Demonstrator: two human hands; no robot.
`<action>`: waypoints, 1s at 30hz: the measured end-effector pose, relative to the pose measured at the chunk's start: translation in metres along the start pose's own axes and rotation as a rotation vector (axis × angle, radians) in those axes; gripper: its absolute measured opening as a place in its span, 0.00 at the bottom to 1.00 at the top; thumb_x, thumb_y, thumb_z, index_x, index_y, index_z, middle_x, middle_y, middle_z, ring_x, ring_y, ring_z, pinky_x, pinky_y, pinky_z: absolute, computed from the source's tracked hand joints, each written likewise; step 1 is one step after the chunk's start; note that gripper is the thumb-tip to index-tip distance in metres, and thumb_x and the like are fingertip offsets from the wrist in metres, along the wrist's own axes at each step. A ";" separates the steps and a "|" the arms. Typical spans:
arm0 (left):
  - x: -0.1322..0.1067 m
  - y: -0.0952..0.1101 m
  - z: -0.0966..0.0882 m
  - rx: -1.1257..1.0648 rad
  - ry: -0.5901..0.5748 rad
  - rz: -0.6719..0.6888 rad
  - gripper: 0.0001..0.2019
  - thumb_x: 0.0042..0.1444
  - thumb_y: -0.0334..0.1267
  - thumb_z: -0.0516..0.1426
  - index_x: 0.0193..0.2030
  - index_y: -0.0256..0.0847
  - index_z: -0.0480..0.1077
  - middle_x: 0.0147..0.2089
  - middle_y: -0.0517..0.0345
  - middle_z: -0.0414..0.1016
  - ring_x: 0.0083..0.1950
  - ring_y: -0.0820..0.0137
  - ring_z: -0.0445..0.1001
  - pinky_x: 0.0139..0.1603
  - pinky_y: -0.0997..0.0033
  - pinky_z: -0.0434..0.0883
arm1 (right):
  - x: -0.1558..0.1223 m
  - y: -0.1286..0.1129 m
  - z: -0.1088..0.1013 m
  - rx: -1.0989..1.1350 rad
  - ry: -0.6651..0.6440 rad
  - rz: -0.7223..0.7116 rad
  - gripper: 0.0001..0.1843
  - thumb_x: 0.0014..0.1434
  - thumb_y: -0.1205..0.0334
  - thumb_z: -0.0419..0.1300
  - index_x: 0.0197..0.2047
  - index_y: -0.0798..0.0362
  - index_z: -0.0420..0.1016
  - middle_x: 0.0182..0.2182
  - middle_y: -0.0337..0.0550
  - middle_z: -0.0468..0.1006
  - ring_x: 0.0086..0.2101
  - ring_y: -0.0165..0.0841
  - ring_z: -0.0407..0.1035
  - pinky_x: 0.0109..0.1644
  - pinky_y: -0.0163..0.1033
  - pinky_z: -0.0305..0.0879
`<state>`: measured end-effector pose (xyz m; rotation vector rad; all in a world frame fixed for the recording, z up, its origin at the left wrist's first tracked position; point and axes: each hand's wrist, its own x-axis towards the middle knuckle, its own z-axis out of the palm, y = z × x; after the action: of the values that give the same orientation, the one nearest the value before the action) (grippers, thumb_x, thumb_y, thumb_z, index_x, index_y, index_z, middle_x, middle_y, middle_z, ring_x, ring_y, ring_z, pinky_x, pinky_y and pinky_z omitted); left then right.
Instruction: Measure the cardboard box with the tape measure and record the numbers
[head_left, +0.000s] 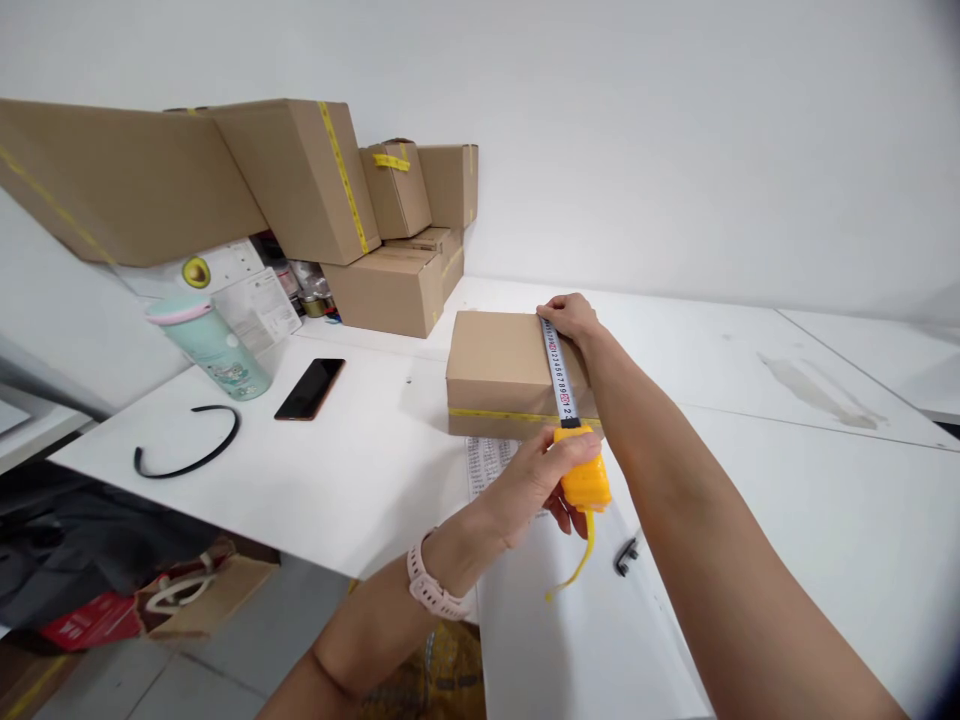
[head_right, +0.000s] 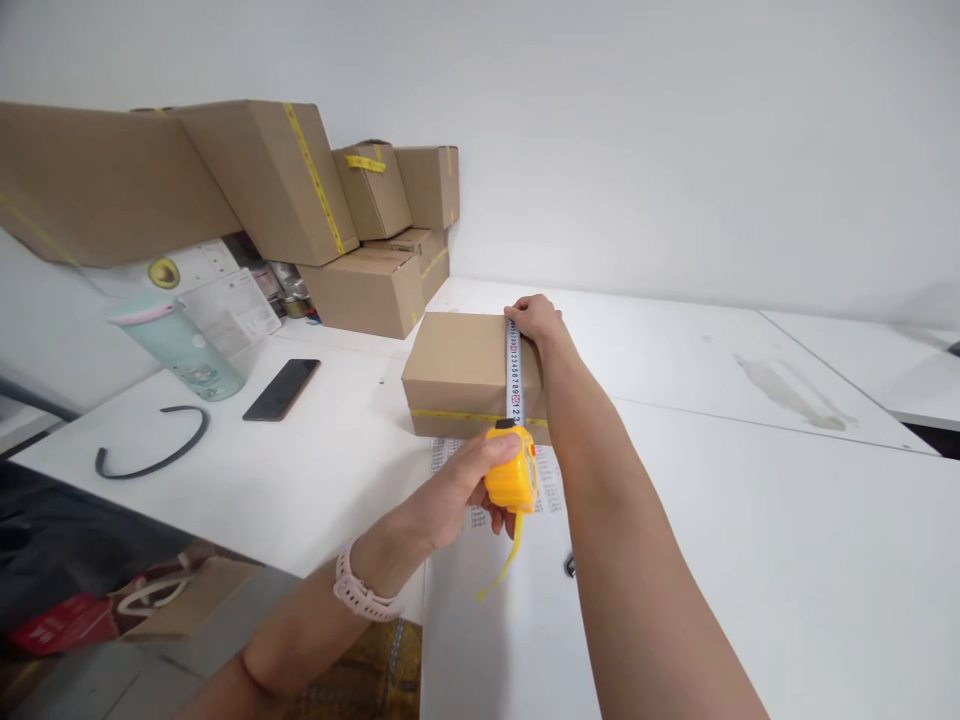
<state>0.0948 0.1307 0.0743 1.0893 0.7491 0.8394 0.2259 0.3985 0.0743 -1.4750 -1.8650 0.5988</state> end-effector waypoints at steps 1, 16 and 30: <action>0.001 -0.001 0.000 0.000 -0.005 0.001 0.24 0.56 0.62 0.57 0.30 0.40 0.67 0.24 0.59 0.70 0.20 0.75 0.70 0.20 0.76 0.65 | -0.001 -0.002 0.000 -0.008 0.016 0.035 0.15 0.57 0.45 0.65 0.33 0.49 0.75 0.27 0.43 0.75 0.37 0.40 0.67 0.44 0.45 0.66; -0.056 -0.013 -0.093 0.326 0.490 0.231 0.24 0.54 0.52 0.66 0.50 0.44 0.64 0.36 0.63 0.72 0.32 0.72 0.73 0.29 0.75 0.70 | -0.120 0.063 -0.066 0.353 0.288 0.178 0.39 0.63 0.27 0.49 0.52 0.54 0.79 0.35 0.49 0.79 0.35 0.36 0.73 0.40 0.39 0.70; -0.038 0.033 -0.122 0.206 0.448 0.345 0.24 0.52 0.55 0.62 0.46 0.38 0.68 0.34 0.57 0.77 0.25 0.71 0.75 0.19 0.75 0.63 | -0.141 0.004 -0.079 0.179 0.309 0.100 0.22 0.58 0.36 0.63 0.36 0.48 0.76 0.27 0.38 0.64 0.30 0.34 0.61 0.35 0.40 0.63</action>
<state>-0.0344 0.1593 0.0746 1.2509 1.0539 1.3503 0.3056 0.2591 0.0920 -1.4560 -1.4706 0.5347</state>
